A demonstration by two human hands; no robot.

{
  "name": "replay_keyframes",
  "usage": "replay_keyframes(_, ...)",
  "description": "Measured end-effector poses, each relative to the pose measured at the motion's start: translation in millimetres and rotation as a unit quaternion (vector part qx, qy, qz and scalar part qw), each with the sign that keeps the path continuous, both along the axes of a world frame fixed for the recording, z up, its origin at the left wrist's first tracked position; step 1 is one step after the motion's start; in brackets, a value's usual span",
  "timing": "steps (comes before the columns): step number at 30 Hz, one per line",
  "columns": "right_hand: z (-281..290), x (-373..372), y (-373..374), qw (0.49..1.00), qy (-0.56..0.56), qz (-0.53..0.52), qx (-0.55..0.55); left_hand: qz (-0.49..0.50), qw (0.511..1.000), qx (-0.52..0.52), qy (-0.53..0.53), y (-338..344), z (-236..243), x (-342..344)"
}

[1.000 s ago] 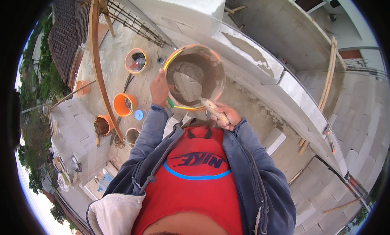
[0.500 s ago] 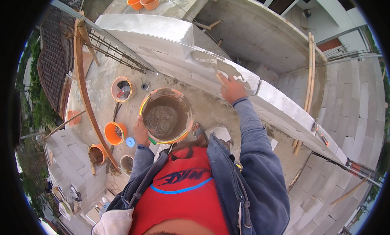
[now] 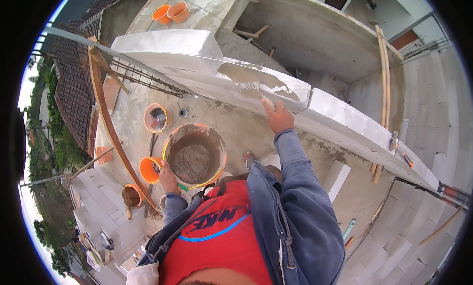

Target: The person scoops mortar from a bucket with a trowel and spreads it onto a wall. They then pick up a rectangular tile, place it onto the mortar, and tap it into position with a hammer. This process is repeated for multiple tiles along the wall.

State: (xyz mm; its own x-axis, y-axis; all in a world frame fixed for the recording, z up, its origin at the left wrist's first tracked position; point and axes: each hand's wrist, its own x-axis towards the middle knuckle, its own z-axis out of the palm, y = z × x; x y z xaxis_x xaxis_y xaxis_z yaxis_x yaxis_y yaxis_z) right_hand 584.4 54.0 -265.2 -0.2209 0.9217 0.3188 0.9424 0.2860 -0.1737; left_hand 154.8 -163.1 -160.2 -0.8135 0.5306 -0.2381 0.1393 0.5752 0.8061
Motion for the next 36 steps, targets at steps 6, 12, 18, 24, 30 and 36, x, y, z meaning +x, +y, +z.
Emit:
replay_keyframes(6, -31.6, 66.2, -55.4, 0.990, 0.038, -0.108, -0.076, -0.004, 0.992, 0.102, -0.079, -4.2, -10.7, 15.8)
replay_keyframes(12, -27.8, 149.1, -122.0, 0.972, 0.105, -0.153, -0.141, -0.084, 0.980, 0.134, -0.117, 18.1, 1.4, 72.4)
replay_keyframes(18, 45.2, 223.5, -206.2, 0.985, 0.126, -0.029, -0.118, -0.181, 0.981, 0.064, 0.016, 42.2, 68.7, 174.4)
replay_keyframes(24, 139.6, 161.9, -202.0, 0.971, 0.081, 0.047, -0.219, -0.259, 0.959, 0.109, 0.032, 42.0, 98.0, 277.6)
replay_keyframes(30, 152.2, 168.5, -244.9, 0.936, 0.080, 0.069, -0.336, -0.268, 0.948, 0.157, 0.068, 26.2, 122.2, 359.9)
replay_keyframes(36, 168.4, 204.1, -283.7, 0.903, 0.122, 0.121, -0.394, -0.294, 0.939, 0.160, 0.083, 9.0, 112.8, 405.8)
